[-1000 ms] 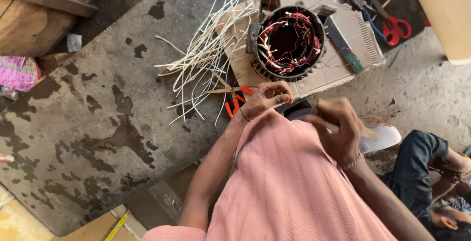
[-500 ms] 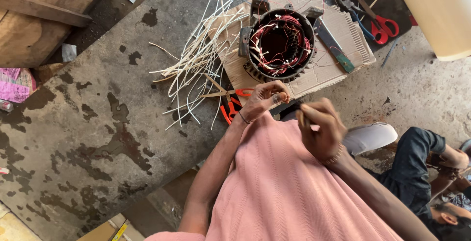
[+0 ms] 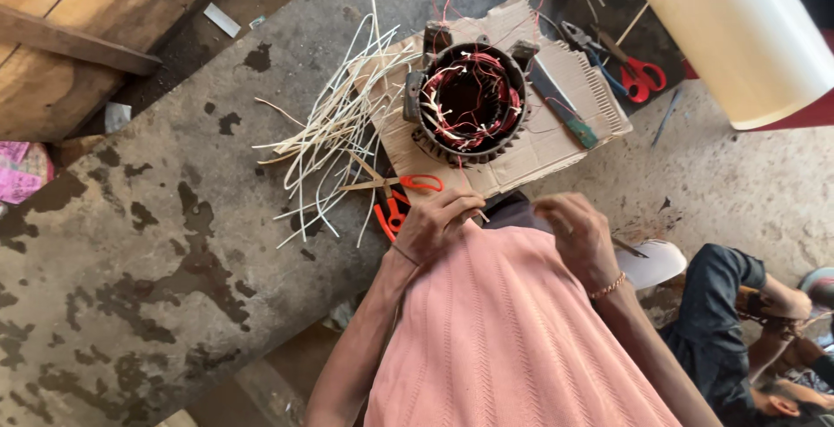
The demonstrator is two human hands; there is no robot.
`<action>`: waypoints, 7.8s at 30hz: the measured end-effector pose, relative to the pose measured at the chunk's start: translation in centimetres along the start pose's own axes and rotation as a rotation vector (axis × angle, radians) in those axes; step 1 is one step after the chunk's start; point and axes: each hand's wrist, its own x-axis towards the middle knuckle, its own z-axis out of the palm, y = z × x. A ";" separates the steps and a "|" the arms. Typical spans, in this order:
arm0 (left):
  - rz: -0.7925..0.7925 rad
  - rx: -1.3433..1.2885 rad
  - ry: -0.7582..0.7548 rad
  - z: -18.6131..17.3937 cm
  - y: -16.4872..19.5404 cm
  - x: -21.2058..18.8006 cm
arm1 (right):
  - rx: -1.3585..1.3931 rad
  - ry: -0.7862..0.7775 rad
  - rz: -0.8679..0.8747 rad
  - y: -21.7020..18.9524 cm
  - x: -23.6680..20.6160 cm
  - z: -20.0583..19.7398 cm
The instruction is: The person uses pliers and scissors to strip and cut wires on a motor stator. They repeatedly strip insulation from individual wires, cut them, and arrange them within the stator slots.
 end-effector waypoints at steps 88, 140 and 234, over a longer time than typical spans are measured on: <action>-0.418 -0.129 0.545 5.0 3.0 1.9 | 0.313 -0.228 -0.133 6.1 5.6 -1.9; -0.664 -0.203 0.852 5.4 7.4 0.4 | 1.116 -0.063 0.302 7.1 13.5 -8.1; -0.462 -0.068 0.998 12.6 11.1 15.7 | -0.211 -0.260 -0.072 34.7 13.3 -2.9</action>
